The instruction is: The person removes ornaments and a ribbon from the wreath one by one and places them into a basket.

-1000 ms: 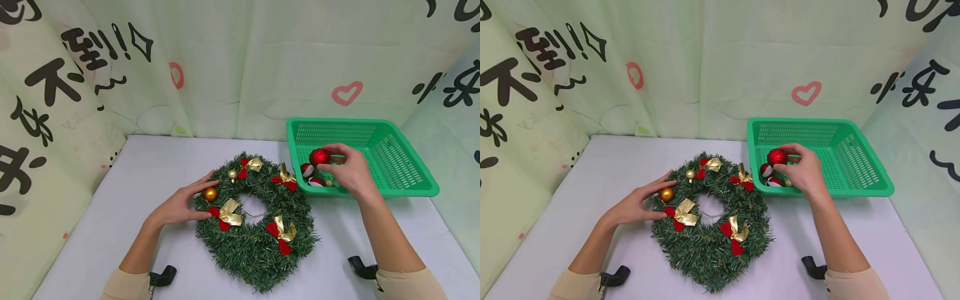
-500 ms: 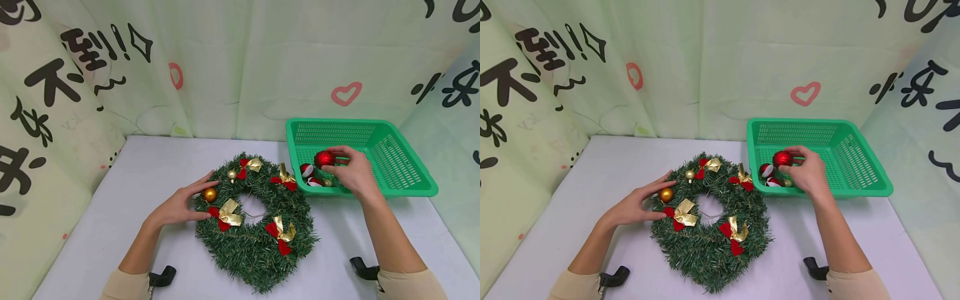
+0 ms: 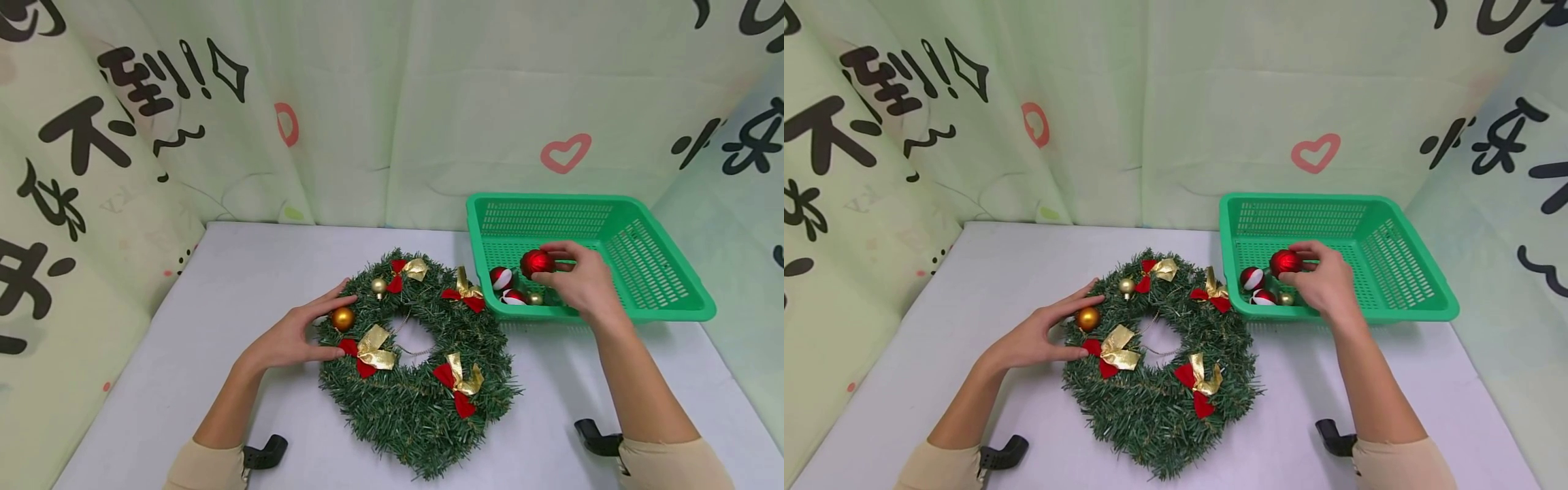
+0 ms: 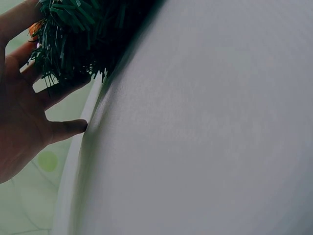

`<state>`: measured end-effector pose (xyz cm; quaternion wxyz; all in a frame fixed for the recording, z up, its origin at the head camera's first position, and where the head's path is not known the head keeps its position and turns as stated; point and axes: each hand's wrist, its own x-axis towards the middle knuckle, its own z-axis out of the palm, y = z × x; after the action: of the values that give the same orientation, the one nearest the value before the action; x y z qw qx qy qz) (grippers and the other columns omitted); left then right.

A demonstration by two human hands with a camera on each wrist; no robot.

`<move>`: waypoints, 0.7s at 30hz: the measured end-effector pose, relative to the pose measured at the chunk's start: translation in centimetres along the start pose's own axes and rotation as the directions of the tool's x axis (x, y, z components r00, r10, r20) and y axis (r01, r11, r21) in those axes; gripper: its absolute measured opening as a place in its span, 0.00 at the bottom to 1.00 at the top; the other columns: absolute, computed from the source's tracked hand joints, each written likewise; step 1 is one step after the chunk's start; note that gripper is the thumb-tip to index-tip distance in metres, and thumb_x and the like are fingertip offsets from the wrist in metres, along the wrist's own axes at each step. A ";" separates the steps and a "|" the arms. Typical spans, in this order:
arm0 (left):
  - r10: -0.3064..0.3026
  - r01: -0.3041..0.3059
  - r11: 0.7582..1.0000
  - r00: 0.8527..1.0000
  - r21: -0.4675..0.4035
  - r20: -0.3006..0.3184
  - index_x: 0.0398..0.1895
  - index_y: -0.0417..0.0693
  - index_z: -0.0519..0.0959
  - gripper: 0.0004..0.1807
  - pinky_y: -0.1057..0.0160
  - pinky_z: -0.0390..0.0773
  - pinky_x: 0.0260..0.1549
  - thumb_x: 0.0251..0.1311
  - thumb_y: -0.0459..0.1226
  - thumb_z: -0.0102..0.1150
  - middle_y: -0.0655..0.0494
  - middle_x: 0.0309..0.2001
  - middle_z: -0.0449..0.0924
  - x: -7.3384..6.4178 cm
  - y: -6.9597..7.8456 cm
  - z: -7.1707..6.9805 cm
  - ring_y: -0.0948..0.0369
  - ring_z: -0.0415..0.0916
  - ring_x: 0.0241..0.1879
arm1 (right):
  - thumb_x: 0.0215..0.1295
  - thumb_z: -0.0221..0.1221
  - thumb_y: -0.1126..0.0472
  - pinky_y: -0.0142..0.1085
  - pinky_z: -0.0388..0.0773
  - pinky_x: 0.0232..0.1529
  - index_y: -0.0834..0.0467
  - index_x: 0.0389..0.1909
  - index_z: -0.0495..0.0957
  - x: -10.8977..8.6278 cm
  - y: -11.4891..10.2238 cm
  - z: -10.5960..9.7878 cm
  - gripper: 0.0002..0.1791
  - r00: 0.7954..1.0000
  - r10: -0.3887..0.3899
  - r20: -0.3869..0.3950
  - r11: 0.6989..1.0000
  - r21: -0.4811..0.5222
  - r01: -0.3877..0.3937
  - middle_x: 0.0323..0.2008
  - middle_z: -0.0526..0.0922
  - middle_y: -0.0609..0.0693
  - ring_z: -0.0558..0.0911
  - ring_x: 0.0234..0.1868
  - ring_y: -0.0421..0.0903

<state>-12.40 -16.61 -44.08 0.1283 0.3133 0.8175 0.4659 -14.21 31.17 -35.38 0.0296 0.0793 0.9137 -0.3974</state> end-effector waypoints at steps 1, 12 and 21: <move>-0.002 0.002 1.000 1.000 0.002 0.000 0.80 0.61 0.65 0.47 0.30 0.55 0.74 0.58 0.42 0.77 0.63 0.85 0.44 0.0 0.0 0.0 0.49 0.46 0.83 | 0.69 0.67 0.58 0.49 0.82 0.52 0.60 0.72 0.70 0.0 0.1 0.0 0.33 1.000 0.001 0.000 1.000 -0.004 -0.001 0.70 0.72 0.67 0.71 0.71 0.69; -0.011 0.011 1.000 1.000 0.002 0.002 0.80 0.62 0.65 0.46 0.30 0.54 0.75 0.58 0.42 0.77 0.63 0.85 0.44 -0.1 0.1 0.0 0.49 0.46 0.83 | 0.71 0.65 0.58 0.59 0.79 0.58 0.62 0.74 0.68 0.1 0.5 -0.1 0.34 1.000 0.020 0.001 0.999 -0.031 -0.020 0.71 0.69 0.70 0.70 0.71 0.70; -0.012 0.012 1.000 1.000 0.002 0.004 0.80 0.62 0.65 0.46 0.31 0.54 0.75 0.59 0.42 0.77 0.63 0.85 0.44 0.0 0.2 0.0 0.50 0.45 0.84 | 0.71 0.64 0.57 0.59 0.78 0.58 0.62 0.73 0.69 0.0 0.5 -0.3 0.32 0.999 0.030 0.010 0.999 -0.037 -0.030 0.71 0.70 0.69 0.71 0.71 0.69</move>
<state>-12.28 -16.56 -43.96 0.1325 0.3093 0.8196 0.4637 -14.16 31.72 -35.54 0.0420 0.0905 0.9193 -0.3806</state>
